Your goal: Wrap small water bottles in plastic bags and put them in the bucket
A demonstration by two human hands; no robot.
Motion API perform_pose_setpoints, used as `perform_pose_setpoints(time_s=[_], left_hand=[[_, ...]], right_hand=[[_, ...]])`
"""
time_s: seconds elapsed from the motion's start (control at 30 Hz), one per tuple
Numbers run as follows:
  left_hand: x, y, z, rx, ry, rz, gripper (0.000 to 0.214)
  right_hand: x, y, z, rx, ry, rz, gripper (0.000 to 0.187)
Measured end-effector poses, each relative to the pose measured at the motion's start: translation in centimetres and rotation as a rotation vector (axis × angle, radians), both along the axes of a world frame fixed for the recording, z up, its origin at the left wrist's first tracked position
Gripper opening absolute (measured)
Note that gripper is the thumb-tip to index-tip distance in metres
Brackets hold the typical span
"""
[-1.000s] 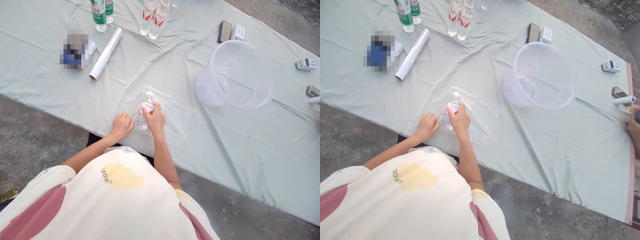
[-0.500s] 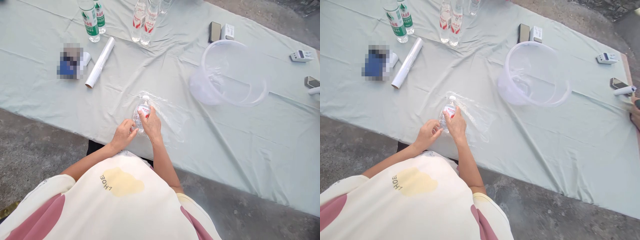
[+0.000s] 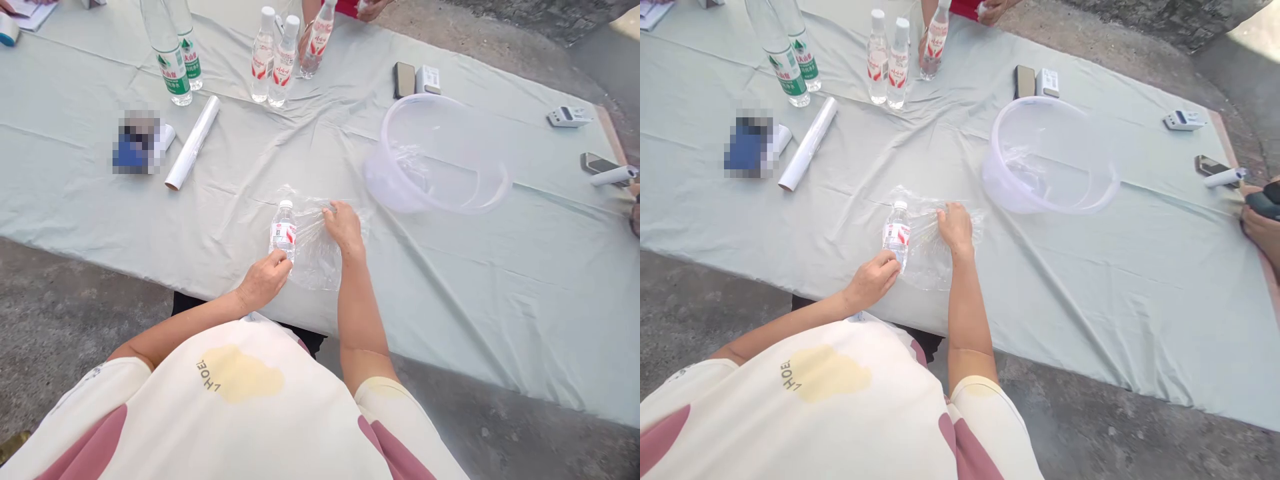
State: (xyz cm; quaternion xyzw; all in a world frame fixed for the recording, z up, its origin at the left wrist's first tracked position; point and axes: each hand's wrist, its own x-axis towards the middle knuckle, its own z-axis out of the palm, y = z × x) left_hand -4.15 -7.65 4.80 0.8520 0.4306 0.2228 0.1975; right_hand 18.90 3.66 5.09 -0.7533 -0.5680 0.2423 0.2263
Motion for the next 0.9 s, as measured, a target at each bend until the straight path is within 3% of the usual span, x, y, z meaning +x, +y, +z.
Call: perform_pose_setpoints(time_s=[0.1,0.17,0.23,0.3,0.37,0.43,0.5,0.67,0.83,0.9], left_hand=[[1.0,0.1,-0.1,0.008,0.042,-0.021,0.025],[1.8,0.2,0.0,0.021,0.089,-0.041,0.03],[2.8,0.2,0.1,0.038,0.147,-0.088,0.034],[3.7,0.3,0.4,0.059,0.216,-0.161,0.036],[4.6,0.3,0.8,0.071,0.275,-0.224,0.034],[5.4,0.3,1.1,0.074,0.324,-0.261,0.032],[5.9,0.2,1.4,0.077,0.348,-0.28,0.03],[6.9,-0.2,1.3,0.127,0.353,-0.319,0.029],[8.7,-0.5,-0.1,0.166,0.322,-0.503,0.024],[9.6,-0.5,-0.6,0.158,0.306,-0.568,0.022]], right_hand=[[2.2,1.5,0.6,0.122,-0.064,-0.122,0.045],[1.5,1.1,1.9,0.235,-0.029,-0.092,0.044],[-0.6,-0.1,3.4,0.308,0.069,0.07,0.042],[-3.2,-1.5,4.5,0.285,0.157,0.356,0.037],[-5.1,-2.4,4.8,0.216,0.16,0.642,0.031],[-5.7,-2.8,4.3,0.163,0.105,0.776,0.026],[-5.1,-2.7,3.4,0.162,0.085,0.735,0.023],[-1.9,-2.2,1.4,0.207,0.25,0.393,0.032],[-0.6,-2.4,0.6,0.179,0.275,0.119,0.039],[0.1,-2.9,0.5,0.092,0.218,0.093,0.038]])
